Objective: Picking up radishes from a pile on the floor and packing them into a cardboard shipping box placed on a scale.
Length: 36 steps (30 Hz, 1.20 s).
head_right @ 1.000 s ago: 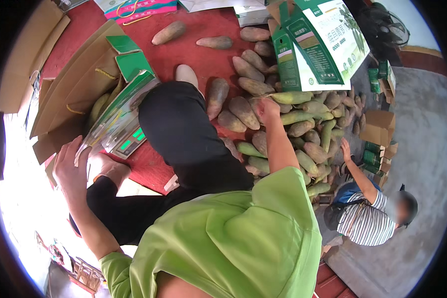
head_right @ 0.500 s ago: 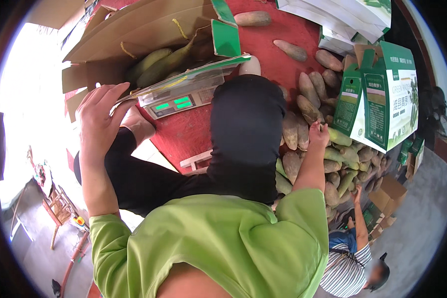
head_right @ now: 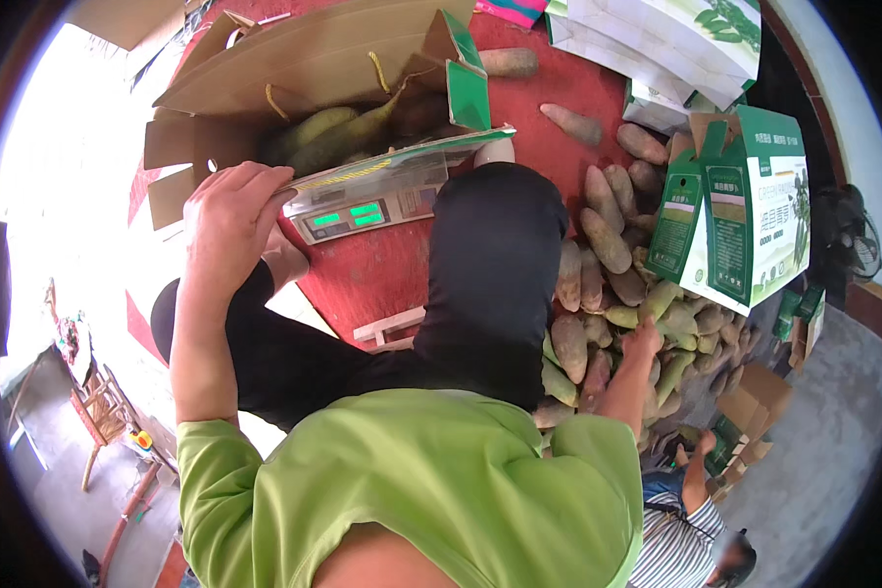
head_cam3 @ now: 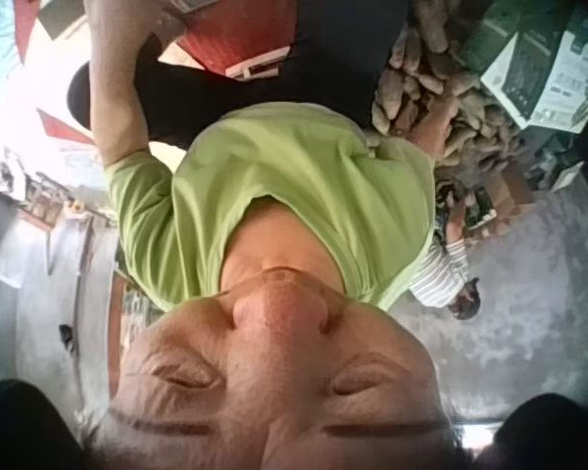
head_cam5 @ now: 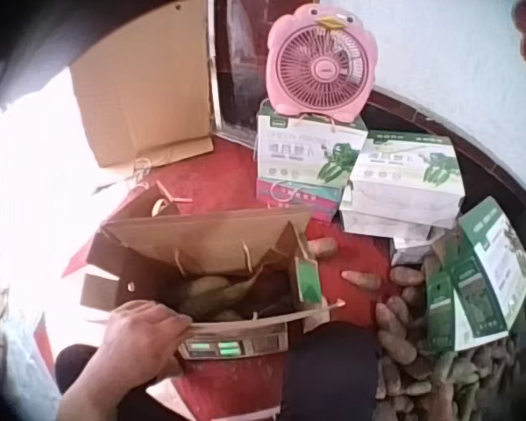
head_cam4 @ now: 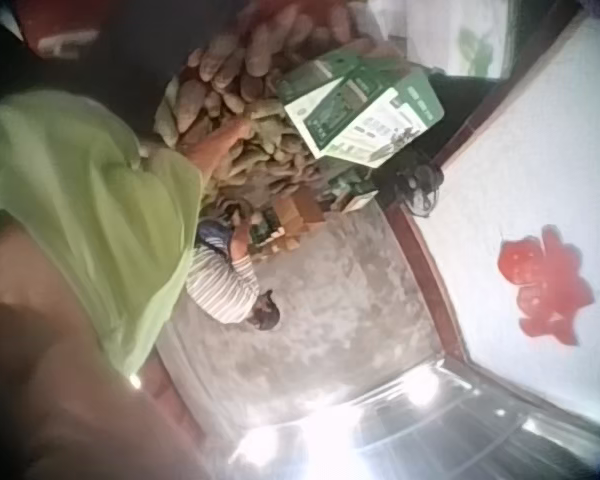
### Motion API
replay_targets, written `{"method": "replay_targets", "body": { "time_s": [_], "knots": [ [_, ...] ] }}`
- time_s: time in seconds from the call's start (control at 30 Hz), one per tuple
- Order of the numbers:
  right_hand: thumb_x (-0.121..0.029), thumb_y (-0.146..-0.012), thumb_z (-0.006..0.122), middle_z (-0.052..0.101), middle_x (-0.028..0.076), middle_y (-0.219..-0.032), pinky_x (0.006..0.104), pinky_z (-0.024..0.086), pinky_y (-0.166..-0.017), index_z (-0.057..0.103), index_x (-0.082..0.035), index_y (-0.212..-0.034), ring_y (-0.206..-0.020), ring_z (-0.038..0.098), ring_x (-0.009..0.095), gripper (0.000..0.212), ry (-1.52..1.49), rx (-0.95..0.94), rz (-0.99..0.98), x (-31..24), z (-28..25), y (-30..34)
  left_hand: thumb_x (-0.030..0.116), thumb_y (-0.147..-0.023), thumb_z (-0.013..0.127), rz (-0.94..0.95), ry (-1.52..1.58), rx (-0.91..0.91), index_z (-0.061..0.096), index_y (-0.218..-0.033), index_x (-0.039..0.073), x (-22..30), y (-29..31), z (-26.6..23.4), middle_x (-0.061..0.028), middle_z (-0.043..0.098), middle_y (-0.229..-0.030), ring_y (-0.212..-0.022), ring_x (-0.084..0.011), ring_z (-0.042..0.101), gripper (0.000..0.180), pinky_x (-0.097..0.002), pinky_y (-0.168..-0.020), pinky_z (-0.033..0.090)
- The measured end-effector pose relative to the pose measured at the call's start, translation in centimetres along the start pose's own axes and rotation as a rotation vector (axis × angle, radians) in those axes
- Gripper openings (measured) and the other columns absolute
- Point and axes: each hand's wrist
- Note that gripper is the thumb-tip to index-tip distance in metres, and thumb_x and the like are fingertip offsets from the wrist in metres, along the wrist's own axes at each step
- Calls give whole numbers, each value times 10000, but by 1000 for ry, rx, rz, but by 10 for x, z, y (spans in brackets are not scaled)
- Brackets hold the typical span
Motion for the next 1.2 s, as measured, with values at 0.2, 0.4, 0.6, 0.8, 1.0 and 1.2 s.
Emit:
{"method": "replay_targets", "body": {
  "time_s": [0.2,0.4,0.6,0.8,1.0,1.2],
  "knots": [
    [-355,-927,574,340,-53,-482,270,258,-376,606,-90,-906,-393,312,94,269,211,-377,39,-47,-60,79,128,-788,659,-29,-15,-20,669,-912,62,0,5,-3,-67,621,-795,-793,-262,624,141,-375,-724,495],
    [-333,-907,604,334,-46,-462,280,255,-381,559,-109,-763,-379,317,116,270,217,-485,-209,-69,-46,167,128,-799,642,-23,-30,-66,667,-916,66,-2,3,-2,-66,616,-805,-811,-264,623,135,-380,-732,491],
    [-324,-913,587,393,-63,-577,230,259,-454,579,-103,-790,-489,349,65,253,411,-772,-706,-159,26,321,141,-812,626,-30,-36,-81,664,-914,73,-4,6,2,-62,618,-815,-825,-267,621,129,-386,-742,489],
    [-294,-922,560,389,-91,-584,187,263,-491,667,-30,-994,-520,324,0,293,881,-776,-1424,-236,121,465,175,-833,602,-42,-72,-113,665,-898,88,-5,7,3,-61,616,-812,-826,-282,616,125,-396,-740,489],
    [-263,-810,647,637,82,-728,292,452,-634,666,9,-935,-706,591,178,300,1118,-776,-2413,-204,227,561,188,-837,607,-78,-86,-140,667,-895,99,-8,6,3,-59,615,-816,-830,-289,615,122,-402,-734,491],
    [-217,-700,684,685,141,-746,371,538,-641,714,-52,-752,-736,690,265,176,1506,-376,-2702,-130,278,572,186,-828,627,-63,-81,-134,672,-911,101,-6,2,2,-50,618,-820,-821,-288,616,127,-402,-730,495]
  ]
}}
Point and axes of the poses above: each hand's wrist, its own y-axis away from the middle knuckle, its own z-axis out of the palm, x = y × z
